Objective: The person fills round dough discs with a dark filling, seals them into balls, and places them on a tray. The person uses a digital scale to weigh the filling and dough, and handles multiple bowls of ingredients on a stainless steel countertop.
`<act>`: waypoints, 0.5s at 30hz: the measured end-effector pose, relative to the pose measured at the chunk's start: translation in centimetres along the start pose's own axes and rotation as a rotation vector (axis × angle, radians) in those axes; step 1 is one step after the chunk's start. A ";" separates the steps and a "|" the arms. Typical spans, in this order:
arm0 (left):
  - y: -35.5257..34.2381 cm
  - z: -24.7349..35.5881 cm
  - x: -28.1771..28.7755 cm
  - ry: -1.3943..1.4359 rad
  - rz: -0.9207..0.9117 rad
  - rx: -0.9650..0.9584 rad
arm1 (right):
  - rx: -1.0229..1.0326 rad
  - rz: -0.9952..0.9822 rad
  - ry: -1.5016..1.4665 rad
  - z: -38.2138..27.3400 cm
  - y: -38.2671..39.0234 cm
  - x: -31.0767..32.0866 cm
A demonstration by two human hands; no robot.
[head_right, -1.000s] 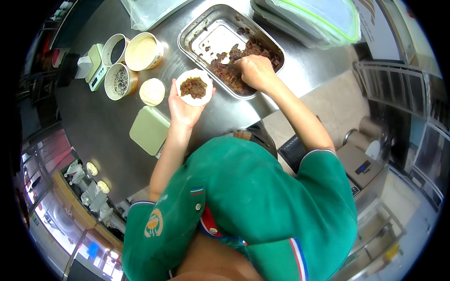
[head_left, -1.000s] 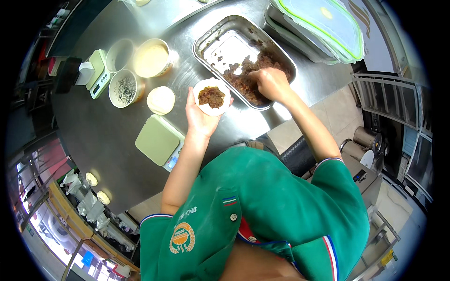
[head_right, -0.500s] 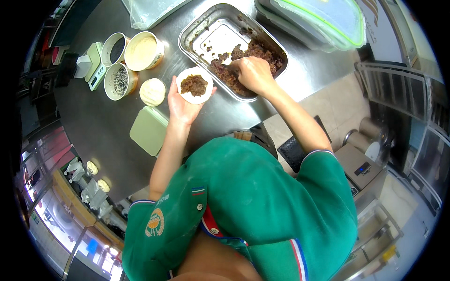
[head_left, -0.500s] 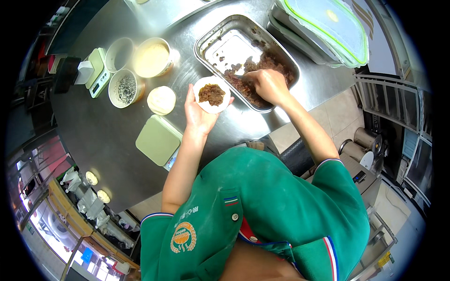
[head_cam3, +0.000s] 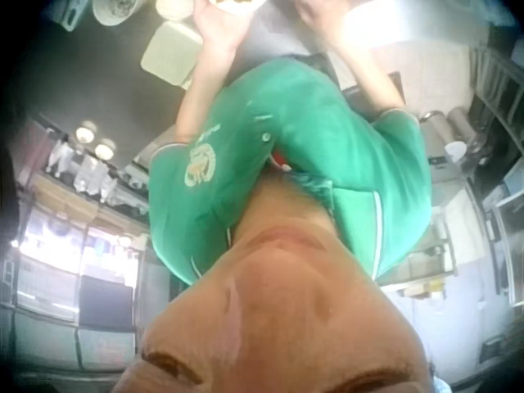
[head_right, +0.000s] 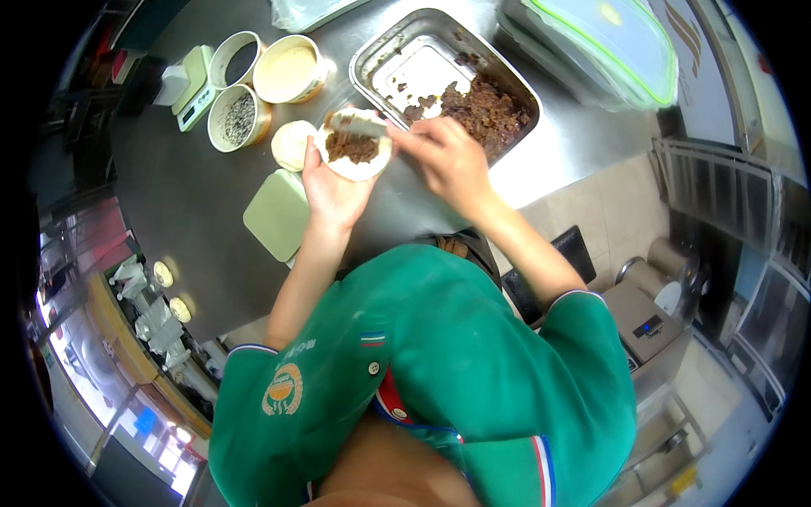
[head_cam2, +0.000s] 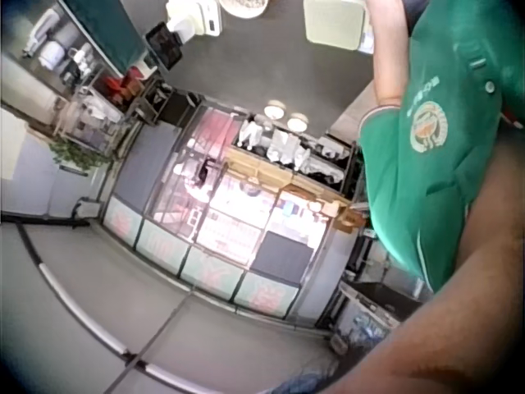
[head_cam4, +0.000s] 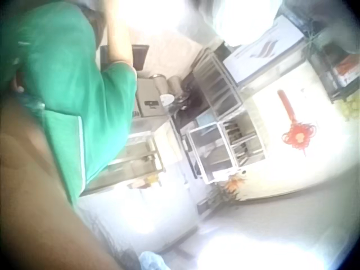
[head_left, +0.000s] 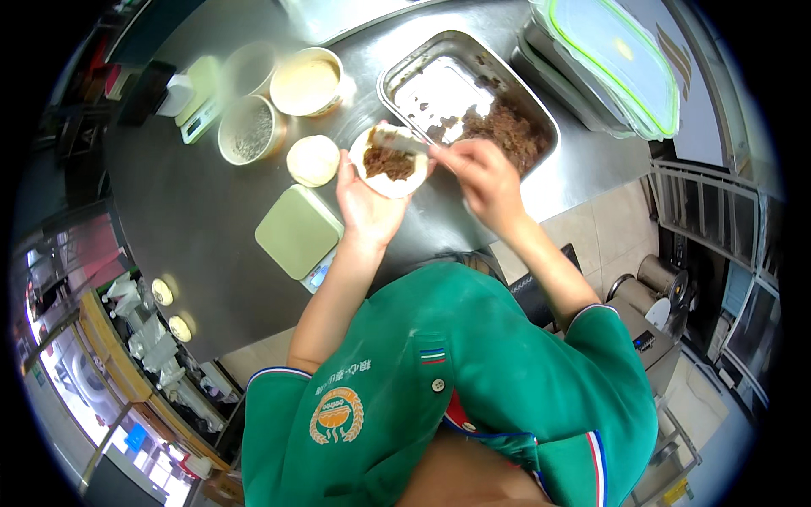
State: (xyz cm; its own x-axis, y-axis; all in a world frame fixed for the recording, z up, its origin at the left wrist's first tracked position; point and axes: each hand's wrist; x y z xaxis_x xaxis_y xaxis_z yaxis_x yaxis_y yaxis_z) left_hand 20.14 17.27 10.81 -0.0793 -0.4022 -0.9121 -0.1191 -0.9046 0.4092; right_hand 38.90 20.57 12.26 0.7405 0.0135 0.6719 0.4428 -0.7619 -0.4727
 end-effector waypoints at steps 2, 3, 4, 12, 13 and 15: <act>0.5 0.5 -0.7 0.032 -0.070 0.025 | 0.086 -0.020 0.183 -1.2 0.7 -1.9; 1.0 1.0 -0.6 0.000 -0.054 0.009 | 0.108 -0.032 0.205 -1.6 1.1 -2.0; 1.5 1.6 -0.5 -0.031 -0.036 -0.008 | 0.130 -0.044 0.227 -2.0 1.4 -1.8; 6.3 5.9 1.3 -0.062 -0.047 -0.073 | -0.564 -0.268 -0.803 -8.3 -0.6 -2.3; 7.0 6.4 1.4 -0.007 -0.046 -0.058 | -0.680 -0.375 -0.854 -8.4 -1.0 -3.3; 8.5 7.7 1.9 -0.005 -0.065 -0.103 | -0.762 -0.433 -0.854 -8.8 -1.1 -5.0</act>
State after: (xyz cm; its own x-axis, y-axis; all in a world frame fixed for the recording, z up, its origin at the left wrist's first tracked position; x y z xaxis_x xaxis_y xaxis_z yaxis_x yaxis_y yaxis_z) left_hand 11.36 9.88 12.71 -0.0800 -0.3420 -0.9363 -0.0220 -0.9385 0.3447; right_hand 30.29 15.62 14.39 0.8263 0.5622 -0.0350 0.5381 -0.7693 0.3444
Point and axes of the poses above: each hand's wrist, its own y-axis away from the middle knuckle, its own x-axis out of the back of the hand, z = x × y, and after that the axes turned 3 degrees about y, right-handed
